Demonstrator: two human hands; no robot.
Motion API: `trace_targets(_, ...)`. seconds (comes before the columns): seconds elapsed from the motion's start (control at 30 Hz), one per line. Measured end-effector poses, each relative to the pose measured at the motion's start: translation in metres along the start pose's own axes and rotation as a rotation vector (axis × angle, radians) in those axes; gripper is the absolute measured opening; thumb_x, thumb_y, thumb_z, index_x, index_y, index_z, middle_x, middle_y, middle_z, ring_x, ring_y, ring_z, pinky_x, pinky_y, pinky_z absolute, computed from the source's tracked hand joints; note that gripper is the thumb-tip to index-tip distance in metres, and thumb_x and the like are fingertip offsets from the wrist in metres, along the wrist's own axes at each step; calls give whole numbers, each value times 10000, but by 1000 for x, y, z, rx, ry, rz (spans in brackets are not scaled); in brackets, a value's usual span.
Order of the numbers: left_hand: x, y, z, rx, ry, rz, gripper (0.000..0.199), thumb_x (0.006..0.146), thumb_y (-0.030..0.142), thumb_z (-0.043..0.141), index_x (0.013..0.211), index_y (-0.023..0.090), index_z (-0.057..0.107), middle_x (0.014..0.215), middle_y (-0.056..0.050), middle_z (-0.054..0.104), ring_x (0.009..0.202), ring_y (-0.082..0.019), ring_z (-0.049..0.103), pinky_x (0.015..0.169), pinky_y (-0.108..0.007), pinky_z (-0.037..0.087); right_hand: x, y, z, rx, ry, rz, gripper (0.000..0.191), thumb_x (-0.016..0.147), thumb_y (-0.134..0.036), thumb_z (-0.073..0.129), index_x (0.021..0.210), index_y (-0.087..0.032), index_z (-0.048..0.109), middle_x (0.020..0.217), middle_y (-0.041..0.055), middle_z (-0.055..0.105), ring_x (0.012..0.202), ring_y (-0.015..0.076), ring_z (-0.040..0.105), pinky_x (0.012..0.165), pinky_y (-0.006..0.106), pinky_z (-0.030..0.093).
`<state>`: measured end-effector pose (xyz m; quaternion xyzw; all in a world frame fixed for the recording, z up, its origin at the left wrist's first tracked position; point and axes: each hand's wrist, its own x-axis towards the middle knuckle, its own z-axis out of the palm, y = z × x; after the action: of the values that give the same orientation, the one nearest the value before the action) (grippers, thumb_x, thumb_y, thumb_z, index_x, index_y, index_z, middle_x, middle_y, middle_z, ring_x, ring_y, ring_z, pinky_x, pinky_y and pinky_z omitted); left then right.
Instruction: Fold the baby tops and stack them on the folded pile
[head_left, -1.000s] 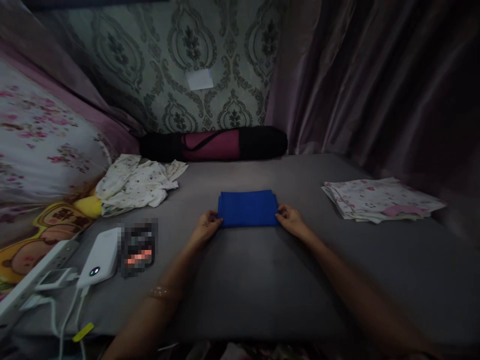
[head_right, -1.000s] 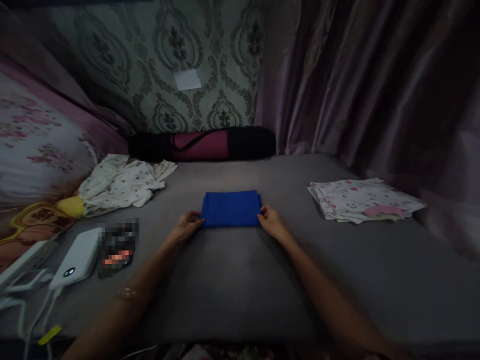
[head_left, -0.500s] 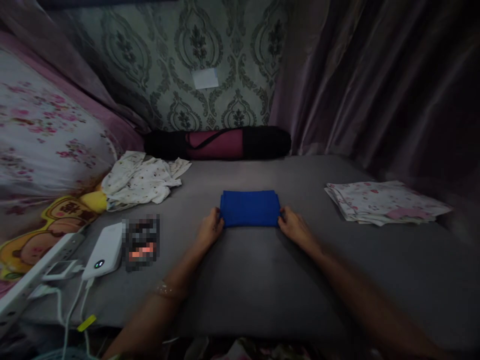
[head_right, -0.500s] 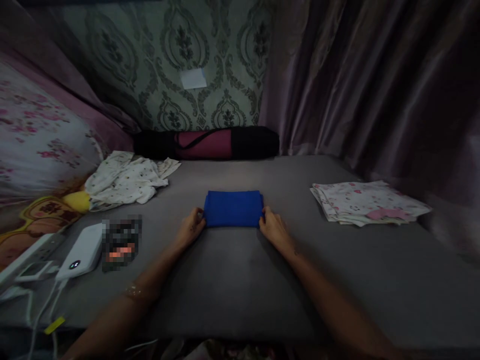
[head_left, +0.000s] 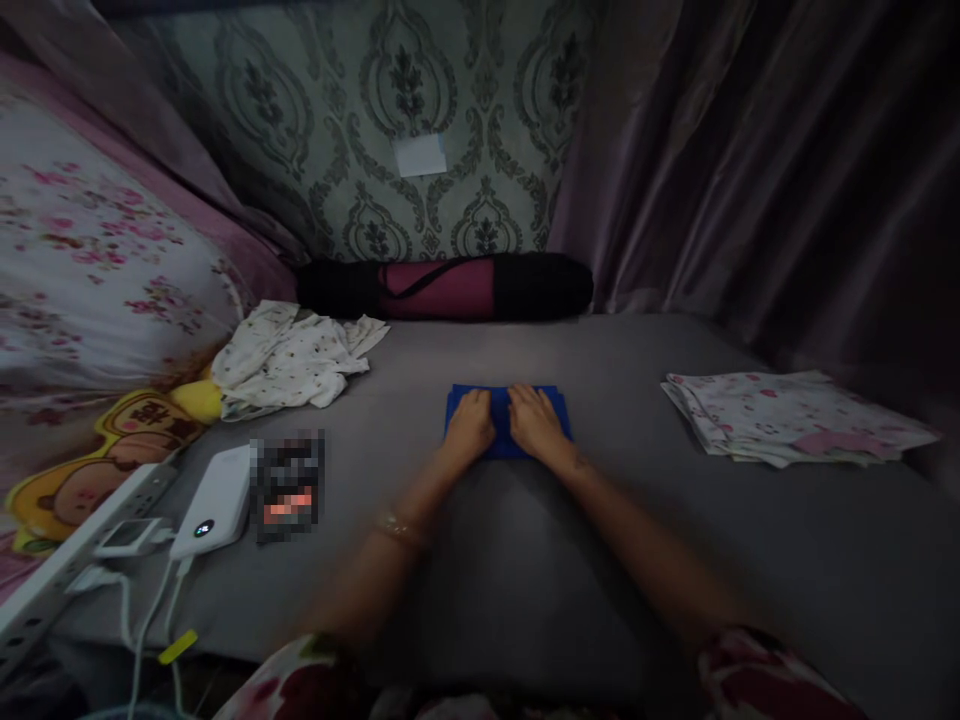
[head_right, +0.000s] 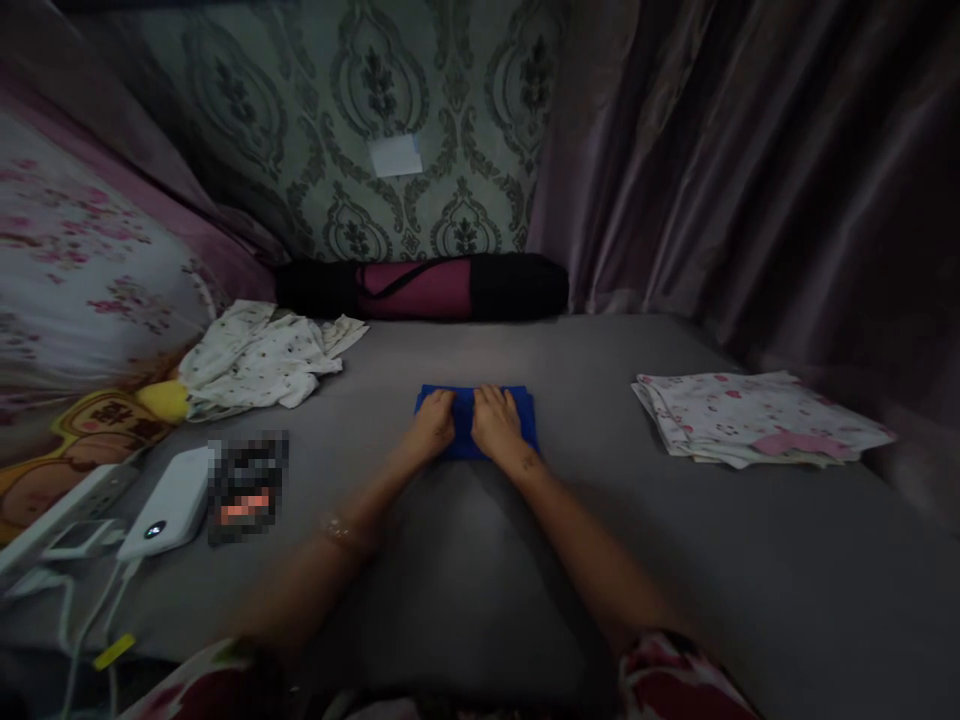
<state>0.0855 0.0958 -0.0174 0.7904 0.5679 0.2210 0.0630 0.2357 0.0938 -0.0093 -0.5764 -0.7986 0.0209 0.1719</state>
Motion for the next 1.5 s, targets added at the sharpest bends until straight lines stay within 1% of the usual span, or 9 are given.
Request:
trace_targets(0.1, 11, 9, 18, 35, -35, -57, 437, 869, 111, 366, 1282, 60, 499, 1345, -209, 510, 1286, -278, 440, 1094, -443, 313, 5, -9, 19, -29, -71, 13, 513, 927, -169, 284, 1399, -33, 434, 1478, 167, 401, 1394, 265, 293, 1145, 442, 162)
trace_targets(0.23, 6, 0, 33, 78, -27, -116, 513, 946, 312, 318, 1376, 64, 448, 1472, -198, 394, 1404, -320, 276, 1155, -501, 169, -1, -5, 33, -8, -51, 64, 539, 957, -282, 255, 1417, -53, 419, 1489, 135, 395, 1404, 250, 271, 1156, 434, 120)
trace_targets(0.5, 1, 0, 29, 141, -61, -241, 552, 934, 435, 331, 1428, 208, 427, 1532, -131, 318, 1419, -389, 206, 1100, -654, 136, -1, -7, 32, 1, -70, 111, 540, 960, -309, 260, 1434, -97, 408, 1505, 100, 378, 1409, 248, 253, 1157, 436, 104)
trace_targets(0.67, 1, -1, 27, 122, -76, -243, 582, 935, 472, 317, 1436, 191, 412, 1531, -138, 317, 1420, -384, 208, 1105, -631, 154, 2, 2, 22, 20, -154, 95, 536, 965, -335, 273, 1422, -104, 430, 1499, 106, 388, 1389, 252, 305, 1138, 419, 193)
trace_targets(0.87, -1, -3, 27, 112, -52, -238, 614, 929, 502, 318, 1435, 165, 403, 1528, -152, 318, 1422, -366, 218, 1122, -594, 156, -7, 20, 22, -62, -24, 158, 567, 971, -361, 266, 1426, -52, 403, 1510, 157, 350, 1409, 273, 255, 1152, 433, 136)
trace_targets(1.07, -2, -6, 28, 91, 25, -317, 686, 929, 503, 318, 1443, 49, 342, 1497, -233, 336, 1403, -354, 271, 1133, -523, 198, -7, 21, 26, -45, -4, 277, 641, 958, -405, 276, 1447, 8, 320, 1499, 207, 342, 1399, 301, 263, 1141, 432, 163)
trace_targets(1.23, -4, -26, 27, 34, 2, -293, 559, 953, 398, 300, 1424, 112, 390, 1499, -172, 365, 1404, -330, 282, 1140, -509, 202, -5, 24, 24, -51, -20, 277, 645, 956, -401, 288, 1440, 24, 321, 1496, 217, 341, 1394, 308, 267, 1137, 435, 171)
trace_targets(1.37, -6, -49, 23, -131, 8, -188, 474, 942, 264, 330, 1376, 119, 452, 1480, -138, 409, 1395, -243, 327, 1160, -424, 234, 1, 14, 20, -76, -44, 288, 613, 954, -377, 303, 1429, 6, 355, 1490, 209, 358, 1395, 328, 258, 1133, 512, 129)
trace_targets(1.5, -7, -61, 18, -339, 137, -235, 451, 928, 199, 332, 1346, 127, 483, 1412, -124, 498, 1321, -185, 444, 1138, -352, 312, 9, -14, 24, -39, -23, 116, 584, 971, -384, 265, 1439, -52, 370, 1515, 162, 338, 1422, 283, 213, 1150, 491, 67)
